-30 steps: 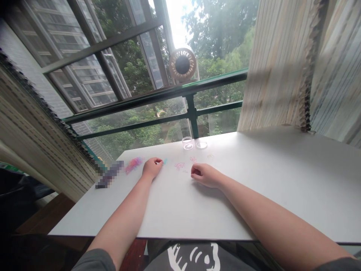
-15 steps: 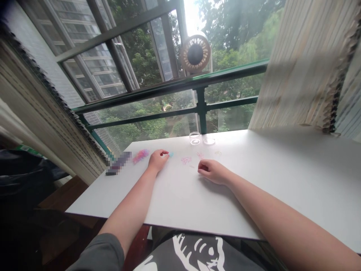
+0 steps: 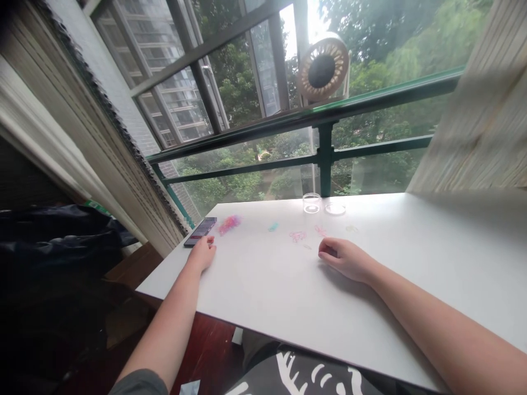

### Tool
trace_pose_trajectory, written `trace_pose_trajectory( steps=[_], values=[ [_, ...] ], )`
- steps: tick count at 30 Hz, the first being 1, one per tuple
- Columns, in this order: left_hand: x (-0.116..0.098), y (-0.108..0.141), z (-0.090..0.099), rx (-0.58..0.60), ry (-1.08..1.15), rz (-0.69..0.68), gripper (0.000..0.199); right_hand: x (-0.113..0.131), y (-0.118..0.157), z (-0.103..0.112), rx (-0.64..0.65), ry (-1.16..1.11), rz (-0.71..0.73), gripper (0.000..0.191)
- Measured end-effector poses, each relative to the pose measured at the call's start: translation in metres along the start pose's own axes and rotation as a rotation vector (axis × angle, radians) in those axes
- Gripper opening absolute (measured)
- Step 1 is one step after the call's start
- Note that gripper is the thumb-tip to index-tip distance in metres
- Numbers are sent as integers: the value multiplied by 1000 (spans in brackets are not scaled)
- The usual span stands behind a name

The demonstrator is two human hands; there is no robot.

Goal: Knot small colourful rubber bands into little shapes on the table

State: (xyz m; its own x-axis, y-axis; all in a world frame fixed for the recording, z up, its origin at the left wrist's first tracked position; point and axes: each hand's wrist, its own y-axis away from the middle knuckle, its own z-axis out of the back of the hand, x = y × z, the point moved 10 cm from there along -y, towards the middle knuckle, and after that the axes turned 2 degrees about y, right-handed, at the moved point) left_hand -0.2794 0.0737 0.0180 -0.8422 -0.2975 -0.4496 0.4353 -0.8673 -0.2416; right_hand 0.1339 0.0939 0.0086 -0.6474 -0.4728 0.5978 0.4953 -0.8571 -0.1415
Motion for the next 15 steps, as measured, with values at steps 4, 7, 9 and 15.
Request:
trace_pose_trajectory(
  steps=[4,7,9,15],
  values=[
    [-12,6,-18,52,-56,-14,36,2,2,0,22,39,4,20],
    [-29,4,-25,50,-75,-81,39,3,3,1,20,60,-2,20],
    [-43,1,-27,26,-79,-166,39,4,3,1,18,59,-4,20],
    [-68,-3,-41,33,-170,-334,34,7,0,1,11,17,19,18]
  ],
)
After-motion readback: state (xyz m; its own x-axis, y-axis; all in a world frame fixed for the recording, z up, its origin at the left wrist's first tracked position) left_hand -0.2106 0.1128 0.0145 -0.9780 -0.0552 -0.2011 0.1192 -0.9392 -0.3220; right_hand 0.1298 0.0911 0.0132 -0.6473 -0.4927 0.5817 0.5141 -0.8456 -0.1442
